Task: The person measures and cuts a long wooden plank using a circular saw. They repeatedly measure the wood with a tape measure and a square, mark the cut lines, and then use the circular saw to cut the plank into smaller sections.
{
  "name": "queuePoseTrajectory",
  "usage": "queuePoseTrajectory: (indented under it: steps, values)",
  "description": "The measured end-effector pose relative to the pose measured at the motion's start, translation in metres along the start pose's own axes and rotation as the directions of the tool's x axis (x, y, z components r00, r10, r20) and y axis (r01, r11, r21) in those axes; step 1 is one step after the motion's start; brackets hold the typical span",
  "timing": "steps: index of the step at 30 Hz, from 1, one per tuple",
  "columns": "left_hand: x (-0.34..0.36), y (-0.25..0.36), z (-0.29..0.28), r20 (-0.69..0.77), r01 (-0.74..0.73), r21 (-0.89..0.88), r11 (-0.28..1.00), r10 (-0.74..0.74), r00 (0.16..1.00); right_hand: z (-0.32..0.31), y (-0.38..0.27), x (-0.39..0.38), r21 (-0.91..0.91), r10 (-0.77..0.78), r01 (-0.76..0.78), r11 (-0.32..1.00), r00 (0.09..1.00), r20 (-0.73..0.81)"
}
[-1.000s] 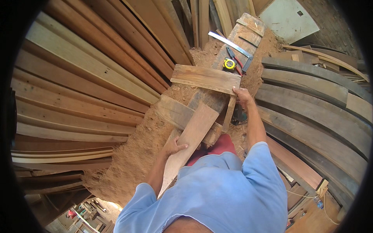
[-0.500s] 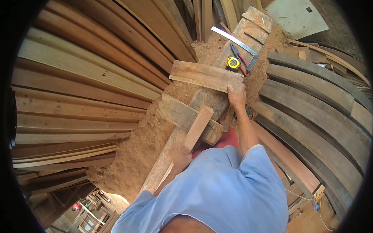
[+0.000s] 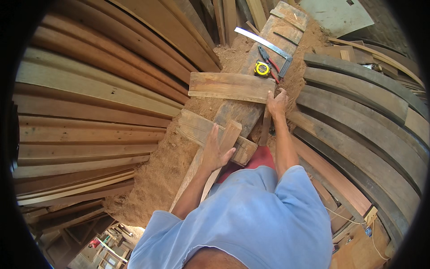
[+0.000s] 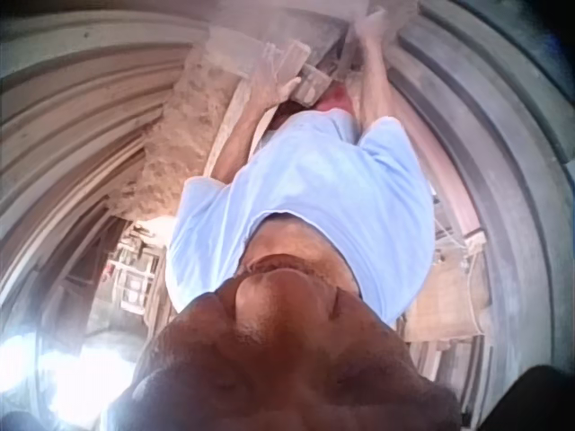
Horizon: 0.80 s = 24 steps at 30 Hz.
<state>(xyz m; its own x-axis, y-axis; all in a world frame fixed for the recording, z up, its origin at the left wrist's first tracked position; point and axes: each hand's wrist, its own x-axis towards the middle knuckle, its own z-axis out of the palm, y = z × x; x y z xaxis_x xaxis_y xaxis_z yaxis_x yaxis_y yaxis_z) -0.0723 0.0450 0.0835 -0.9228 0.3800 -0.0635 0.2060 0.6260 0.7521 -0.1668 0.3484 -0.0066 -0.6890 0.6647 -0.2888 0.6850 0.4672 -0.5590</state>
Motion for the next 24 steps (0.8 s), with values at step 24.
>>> queuePoseTrajectory:
  steps: [24]
  values:
    - [0.030, 0.002, 0.021, 0.175, 0.372, 0.047, 0.927, -0.374, 0.911, -0.050, -0.002, 0.104, 0.804, -0.144, -0.060, 0.591, 0.973, 0.178]
